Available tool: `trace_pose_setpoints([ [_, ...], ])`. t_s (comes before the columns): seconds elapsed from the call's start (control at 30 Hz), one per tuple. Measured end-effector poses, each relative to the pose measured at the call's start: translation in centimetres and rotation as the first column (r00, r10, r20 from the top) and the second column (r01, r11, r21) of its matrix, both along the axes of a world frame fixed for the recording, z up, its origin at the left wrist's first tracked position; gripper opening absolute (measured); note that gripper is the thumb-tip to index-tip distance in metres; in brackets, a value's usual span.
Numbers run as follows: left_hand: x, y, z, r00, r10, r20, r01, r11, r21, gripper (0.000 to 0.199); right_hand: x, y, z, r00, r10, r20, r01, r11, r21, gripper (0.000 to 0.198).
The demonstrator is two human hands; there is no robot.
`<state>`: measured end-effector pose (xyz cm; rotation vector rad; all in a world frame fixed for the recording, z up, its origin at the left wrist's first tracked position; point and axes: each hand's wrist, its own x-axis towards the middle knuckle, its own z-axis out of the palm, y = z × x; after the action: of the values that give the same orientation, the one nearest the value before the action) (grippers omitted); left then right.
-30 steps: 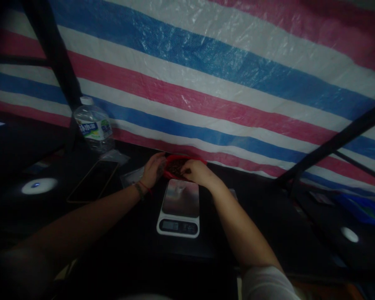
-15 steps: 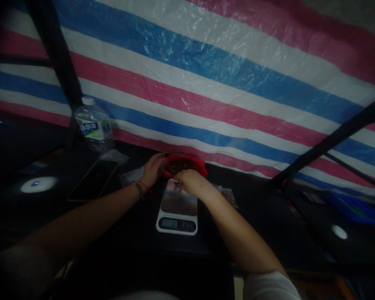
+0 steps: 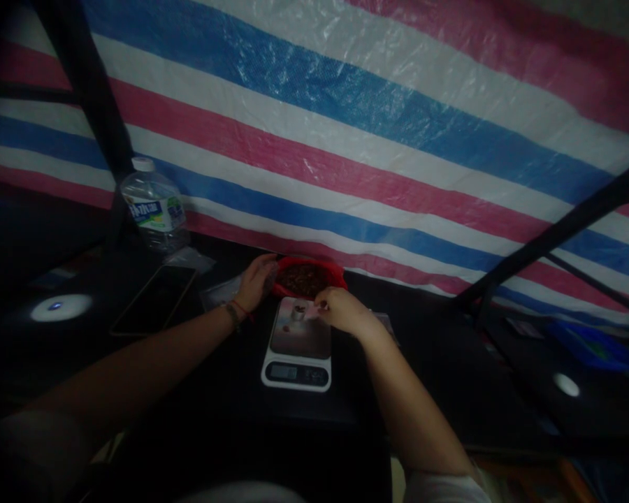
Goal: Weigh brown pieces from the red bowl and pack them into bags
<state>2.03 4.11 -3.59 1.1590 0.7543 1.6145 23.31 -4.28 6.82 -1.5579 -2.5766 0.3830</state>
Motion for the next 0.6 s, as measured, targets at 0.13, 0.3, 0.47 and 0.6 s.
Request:
trace_pose_setpoints([
  [0.13,0.2,0.0,0.0,0.999,-0.019,0.035,0.019,1.0,-0.018,0.035,1.0,-0.5,-2.2,0.999,0.035,-0.004,-0.035,0.995,-0.089,0.019],
  [0.3,-0.3,0.4,0.7,0.99,-0.027,0.142,0.04,0.995,-0.089,0.034,0.8,0.7,-1.5,0.986,-0.092,-0.137,0.1,0.993,0.058,0.017],
  [0.47,-1.1,0.6,2.1,0.957,-0.015,0.289,0.074,0.978,-0.195,0.027,-0.1,2.2,-0.4,0.959,-0.068,-0.275,0.124,0.974,0.191,0.012],
  [0.6,-1.5,0.7,3.2,0.933,-0.044,0.356,0.158,0.942,-0.297,0.021,-0.9,1.6,-0.8,0.962,0.065,-0.266,-0.032,0.991,0.129,0.013],
])
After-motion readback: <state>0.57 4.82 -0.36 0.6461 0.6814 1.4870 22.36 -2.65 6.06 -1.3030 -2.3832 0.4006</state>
